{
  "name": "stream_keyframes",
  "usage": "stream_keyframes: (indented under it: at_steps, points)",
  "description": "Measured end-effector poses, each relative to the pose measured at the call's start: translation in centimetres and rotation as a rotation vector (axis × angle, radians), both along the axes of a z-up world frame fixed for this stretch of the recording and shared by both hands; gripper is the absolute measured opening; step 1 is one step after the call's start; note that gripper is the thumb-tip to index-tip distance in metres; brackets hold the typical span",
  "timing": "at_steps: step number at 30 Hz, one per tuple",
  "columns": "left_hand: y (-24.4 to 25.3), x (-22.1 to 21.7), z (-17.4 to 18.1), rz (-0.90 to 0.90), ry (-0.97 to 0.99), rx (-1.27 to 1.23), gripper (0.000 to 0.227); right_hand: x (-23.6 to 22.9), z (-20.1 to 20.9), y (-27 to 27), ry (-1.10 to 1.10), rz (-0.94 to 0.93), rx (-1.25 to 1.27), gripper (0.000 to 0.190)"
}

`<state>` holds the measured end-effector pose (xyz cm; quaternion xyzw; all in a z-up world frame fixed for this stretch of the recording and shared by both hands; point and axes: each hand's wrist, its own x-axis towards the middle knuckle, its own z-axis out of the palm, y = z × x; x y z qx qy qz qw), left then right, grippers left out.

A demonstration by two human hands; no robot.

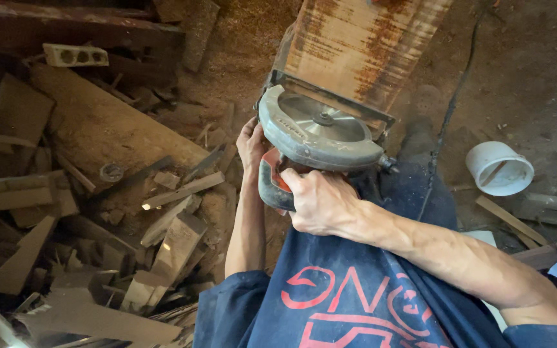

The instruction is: The person uses a circular saw to cut a small wooden board, then uses an electric sander to smooth the edges and surfaces of the cut piece. The person handles the wood and tools directly, moving the board between cutting and sanding operations.

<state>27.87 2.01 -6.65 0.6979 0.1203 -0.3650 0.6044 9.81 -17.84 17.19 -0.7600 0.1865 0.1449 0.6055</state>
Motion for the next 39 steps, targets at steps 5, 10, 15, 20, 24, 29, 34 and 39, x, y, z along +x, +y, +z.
stream_keyframes:
  at_steps: [5, 10, 15, 20, 24, 29, 34, 39]
  points:
    - [-0.3, 0.5, 1.0, 0.012, 0.026, 0.009, 0.036, 0.9, 0.0, 0.1, 0.009, 0.014, 0.02, 0.043]
    - [-0.2, 1.1, 0.3, -0.009, -0.008, -0.001, 0.035, 1.5, 0.0, 0.4, 0.023, 0.031, 0.011, 0.044]
    - [0.3, 1.8, -0.3, 0.008, -0.001, 0.002, 0.034, 2.1, 0.0, 0.6, 0.016, 0.036, 0.011, 0.044]
    - [1.0, 2.7, -0.8, -0.019, 0.021, 0.007, 0.036, 2.8, 0.0, 0.7, -0.002, 0.03, 0.014, 0.044]
    - [1.3, 3.2, -1.8, 0.016, -0.015, -0.09, 0.038, 3.1, -0.3, 1.0, -0.016, 0.028, 0.032, 0.043]
    - [1.6, 4.2, -1.9, 0.0, -0.025, -0.086, 0.038, 3.6, -1.0, 1.4, -0.069, 0.008, 0.009, 0.045]
    - [1.5, 5.2, -1.3, 0.016, -0.018, -0.052, 0.038, 4.4, -1.2, 1.5, -0.115, -0.008, 0.06, 0.046]
    - [1.7, 6.5, -1.5, 0.024, -0.017, -0.086, 0.037, 5.3, -1.7, 2.0, -0.086, 0.026, 0.038, 0.048]
